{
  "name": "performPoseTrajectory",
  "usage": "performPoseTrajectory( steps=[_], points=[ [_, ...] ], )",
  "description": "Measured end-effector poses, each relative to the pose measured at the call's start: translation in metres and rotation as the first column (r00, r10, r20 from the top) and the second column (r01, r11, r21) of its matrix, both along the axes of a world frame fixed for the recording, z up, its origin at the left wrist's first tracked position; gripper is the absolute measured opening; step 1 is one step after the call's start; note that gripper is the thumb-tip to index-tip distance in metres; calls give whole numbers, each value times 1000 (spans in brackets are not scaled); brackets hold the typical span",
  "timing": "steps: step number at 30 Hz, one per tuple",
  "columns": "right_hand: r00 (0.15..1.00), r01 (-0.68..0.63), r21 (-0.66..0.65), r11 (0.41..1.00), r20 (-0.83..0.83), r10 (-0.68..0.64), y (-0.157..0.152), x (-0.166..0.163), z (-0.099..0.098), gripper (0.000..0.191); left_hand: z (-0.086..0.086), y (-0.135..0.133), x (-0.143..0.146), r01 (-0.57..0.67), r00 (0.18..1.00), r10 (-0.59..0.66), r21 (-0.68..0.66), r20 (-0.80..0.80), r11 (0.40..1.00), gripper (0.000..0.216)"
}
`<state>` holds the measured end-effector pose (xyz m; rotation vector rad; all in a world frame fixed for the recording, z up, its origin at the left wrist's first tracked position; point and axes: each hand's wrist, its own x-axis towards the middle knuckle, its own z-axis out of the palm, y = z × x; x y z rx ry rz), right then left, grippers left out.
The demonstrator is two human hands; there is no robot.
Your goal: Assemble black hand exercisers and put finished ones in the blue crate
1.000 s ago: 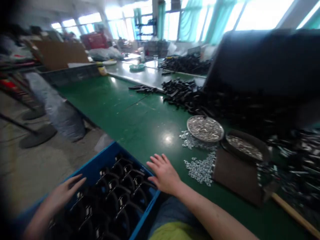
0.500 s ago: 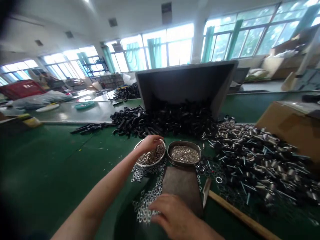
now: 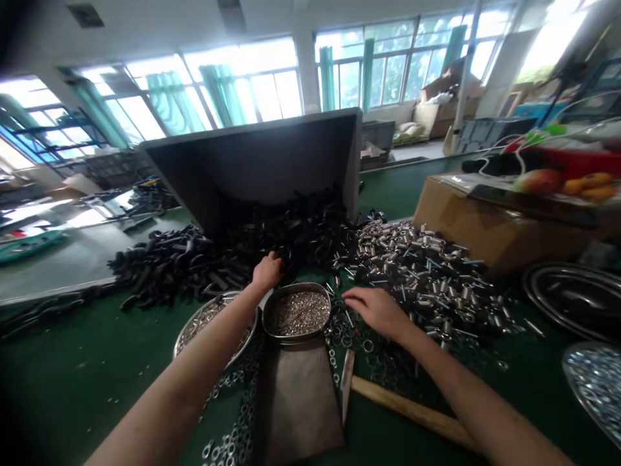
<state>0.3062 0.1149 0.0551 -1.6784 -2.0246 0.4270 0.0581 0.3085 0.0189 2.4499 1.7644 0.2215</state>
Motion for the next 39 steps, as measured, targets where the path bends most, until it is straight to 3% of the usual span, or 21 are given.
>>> performPoseTrajectory(
  steps=[3, 7, 11, 16, 20, 23, 28, 30, 31, 32, 33, 35, 37, 38, 39],
  points=[
    [975, 46, 66, 997, 216, -59, 39, 10, -16, 28, 5, -9, -6, 27, 999, -27, -2, -45, 1000, 21],
    [953, -31, 60, 998, 304, 11, 75, 0, -34, 32, 9, -19, -17, 37, 998, -38, -6, -58, 999, 39],
    [937, -89, 47, 995, 342, 68, 85, -11, -45, 26, 7, -25, -28, 110, 991, -117, -95, -68, 989, 48],
    [954, -11, 100, 995, 300, -20, 81, -12, -47, 19, 12, -18, -32, 258, 955, -279, -186, -100, 948, 39],
    [978, 95, 121, 988, 176, -115, 64, -14, -40, 18, 25, -15, -29, 362, 916, -385, -183, -111, 914, 41],
    [989, 137, 94, 986, -76, -130, 41, -17, -33, 22, 33, -20, -31, 355, 924, -367, -112, -110, 928, 33],
    [862, 152, -37, 988, -484, -151, -10, -30, -15, 30, 58, -42, -60, 220, 974, -213, 101, -75, 970, 22],
    [793, 132, -106, 986, -585, -169, -32, -38, -10, 32, 68, -61, -80, 96, 991, -115, 236, 66, 967, 21],
    [763, 126, -140, 982, -619, -186, -43, -43, -8, 34, 72, -73, -91, 8, 976, -69, 279, 208, 960, 22],
    [740, 121, -174, 977, -640, -205, -54, -47, -8, 36, 73, -87, -102, -86, 919, -31, 275, 393, 958, 22],
    [725, 114, -207, 972, -651, -224, -63, -52, -10, 38, 72, -104, -114, -164, 805, 6, 214, 593, 963, 23],
    [704, 81, -270, 960, -666, -246, -81, -62, -16, 42, 64, -141, -137, -180, 446, 115, -37, 887, 983, 25],
    [689, 16, -314, 949, -684, -238, -94, -72, -23, 46, 50, -180, -159, -125, 85, 253, -242, 964, 962, 27],
    [681, -8, -322, 947, -695, -230, -100, -78, -27, 48, 41, -199, -169, -129, -22, 312, -312, 950, 941, 28],
    [674, -29, -323, 946, -706, -220, -105, -83, -31, 49, 32, -217, -179, -159, -47, 370, -373, 928, 914, 30]
  ],
)
